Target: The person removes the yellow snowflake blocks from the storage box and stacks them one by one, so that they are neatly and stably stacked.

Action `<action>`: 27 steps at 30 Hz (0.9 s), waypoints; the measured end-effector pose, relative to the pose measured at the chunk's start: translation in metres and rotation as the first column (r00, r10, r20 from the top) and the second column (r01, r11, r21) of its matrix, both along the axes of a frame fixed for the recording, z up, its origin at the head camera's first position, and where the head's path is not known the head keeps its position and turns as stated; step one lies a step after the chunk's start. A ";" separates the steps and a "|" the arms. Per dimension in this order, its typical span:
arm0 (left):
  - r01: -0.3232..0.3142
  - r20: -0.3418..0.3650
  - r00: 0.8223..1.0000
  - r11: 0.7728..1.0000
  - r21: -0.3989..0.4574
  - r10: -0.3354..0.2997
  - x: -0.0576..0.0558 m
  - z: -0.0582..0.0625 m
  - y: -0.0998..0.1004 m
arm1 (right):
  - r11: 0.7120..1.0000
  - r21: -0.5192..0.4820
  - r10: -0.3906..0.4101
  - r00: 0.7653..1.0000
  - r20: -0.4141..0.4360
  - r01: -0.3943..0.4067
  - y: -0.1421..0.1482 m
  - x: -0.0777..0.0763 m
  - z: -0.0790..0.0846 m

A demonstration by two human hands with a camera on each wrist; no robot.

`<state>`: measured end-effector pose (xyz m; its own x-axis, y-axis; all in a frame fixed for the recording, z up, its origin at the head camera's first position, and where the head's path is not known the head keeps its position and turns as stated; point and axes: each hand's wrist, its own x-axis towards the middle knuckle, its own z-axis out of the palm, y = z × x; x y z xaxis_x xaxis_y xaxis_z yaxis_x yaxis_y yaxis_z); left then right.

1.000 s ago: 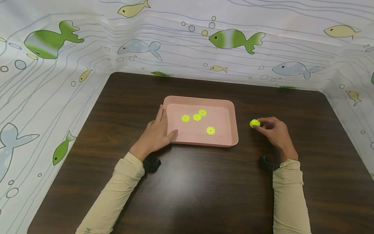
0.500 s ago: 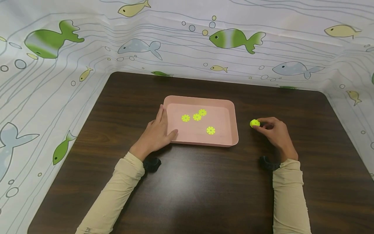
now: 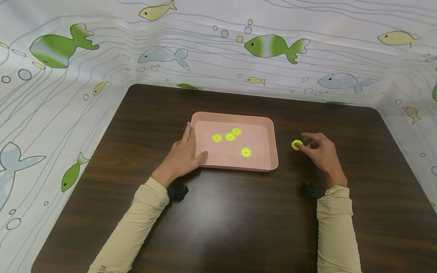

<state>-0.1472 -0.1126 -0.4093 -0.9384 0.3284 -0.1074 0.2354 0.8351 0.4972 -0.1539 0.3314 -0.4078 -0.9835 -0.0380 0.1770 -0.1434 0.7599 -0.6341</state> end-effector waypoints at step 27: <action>0.007 -0.008 1.000 1.000 -0.006 -0.007 0.001 -0.001 0.000 | 0.913 -0.017 0.396 0.876 0.276 -0.408 -0.143 -0.030 0.014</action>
